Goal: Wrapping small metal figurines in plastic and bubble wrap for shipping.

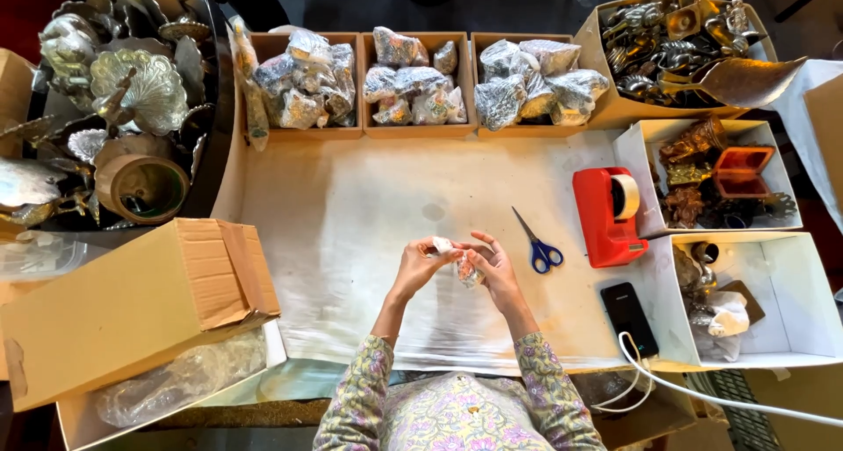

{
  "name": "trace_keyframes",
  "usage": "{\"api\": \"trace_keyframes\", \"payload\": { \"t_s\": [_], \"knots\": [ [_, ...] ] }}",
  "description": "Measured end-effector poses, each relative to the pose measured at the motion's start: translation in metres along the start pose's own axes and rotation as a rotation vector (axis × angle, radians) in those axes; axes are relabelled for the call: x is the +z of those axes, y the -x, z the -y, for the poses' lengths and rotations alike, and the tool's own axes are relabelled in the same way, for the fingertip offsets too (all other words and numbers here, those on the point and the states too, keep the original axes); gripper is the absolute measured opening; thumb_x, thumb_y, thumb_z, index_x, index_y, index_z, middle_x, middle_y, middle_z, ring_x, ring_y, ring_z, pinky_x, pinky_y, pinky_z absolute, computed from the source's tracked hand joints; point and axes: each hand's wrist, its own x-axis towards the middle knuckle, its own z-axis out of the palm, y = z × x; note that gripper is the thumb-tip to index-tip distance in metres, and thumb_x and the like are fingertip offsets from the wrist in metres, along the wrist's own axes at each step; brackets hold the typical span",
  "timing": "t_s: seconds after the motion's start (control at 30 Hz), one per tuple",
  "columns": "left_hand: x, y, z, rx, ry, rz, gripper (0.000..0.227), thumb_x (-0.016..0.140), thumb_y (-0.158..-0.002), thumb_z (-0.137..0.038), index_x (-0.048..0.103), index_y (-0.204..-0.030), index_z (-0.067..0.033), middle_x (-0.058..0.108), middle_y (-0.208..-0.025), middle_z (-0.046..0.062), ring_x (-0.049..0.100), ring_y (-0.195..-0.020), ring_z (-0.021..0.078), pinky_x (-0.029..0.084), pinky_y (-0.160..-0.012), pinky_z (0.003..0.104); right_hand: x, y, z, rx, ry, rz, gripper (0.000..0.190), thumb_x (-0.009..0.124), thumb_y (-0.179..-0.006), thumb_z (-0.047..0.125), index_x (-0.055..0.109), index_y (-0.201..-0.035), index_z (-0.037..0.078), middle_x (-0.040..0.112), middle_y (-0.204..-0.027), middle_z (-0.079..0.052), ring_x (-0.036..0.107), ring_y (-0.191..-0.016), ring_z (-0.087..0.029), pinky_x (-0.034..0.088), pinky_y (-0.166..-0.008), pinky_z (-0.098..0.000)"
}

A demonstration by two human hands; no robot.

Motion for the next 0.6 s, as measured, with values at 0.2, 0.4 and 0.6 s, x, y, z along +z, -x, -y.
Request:
{"api": "trace_keyframes", "payload": {
  "t_s": [0.2,0.4,0.6],
  "knots": [
    [0.009,-0.003,0.011,-0.055,-0.054,-0.16,0.023,0.085,-0.083,-0.019,0.081,-0.097,-0.0026,0.081,-0.09,0.004,0.073,-0.083,0.0088,0.059,-0.075,0.025,-0.008,-0.005,-0.02,-0.03,0.13,-0.052,0.04,0.069,-0.096,0.019,0.06,-0.133,0.008,0.071,-0.118,-0.006,0.069,-0.093,-0.009,0.059,-0.07,-0.0256],
    [0.029,0.004,0.002,-0.068,-0.345,-0.363,0.02,0.083,-0.082,-0.019,0.082,-0.099,-0.0092,0.079,-0.079,0.008,0.075,-0.07,0.0133,0.057,-0.063,0.027,-0.007,-0.01,-0.032,-0.074,0.208,-0.057,0.042,0.069,-0.096,0.014,0.062,-0.136,0.007,0.072,-0.122,-0.007,0.07,-0.098,-0.012,0.06,-0.075,-0.0261],
    [0.051,0.004,0.031,0.286,-0.612,-0.413,0.032,0.065,-0.092,-0.007,0.073,-0.123,-0.0106,0.076,-0.104,0.017,0.074,-0.097,0.0328,0.06,-0.076,0.04,-0.013,-0.022,-0.05,-0.134,0.195,-0.076,0.046,0.065,-0.096,0.01,0.061,-0.141,0.01,0.071,-0.126,-0.006,0.071,-0.105,-0.01,0.06,-0.079,-0.0247]
  ]
}}
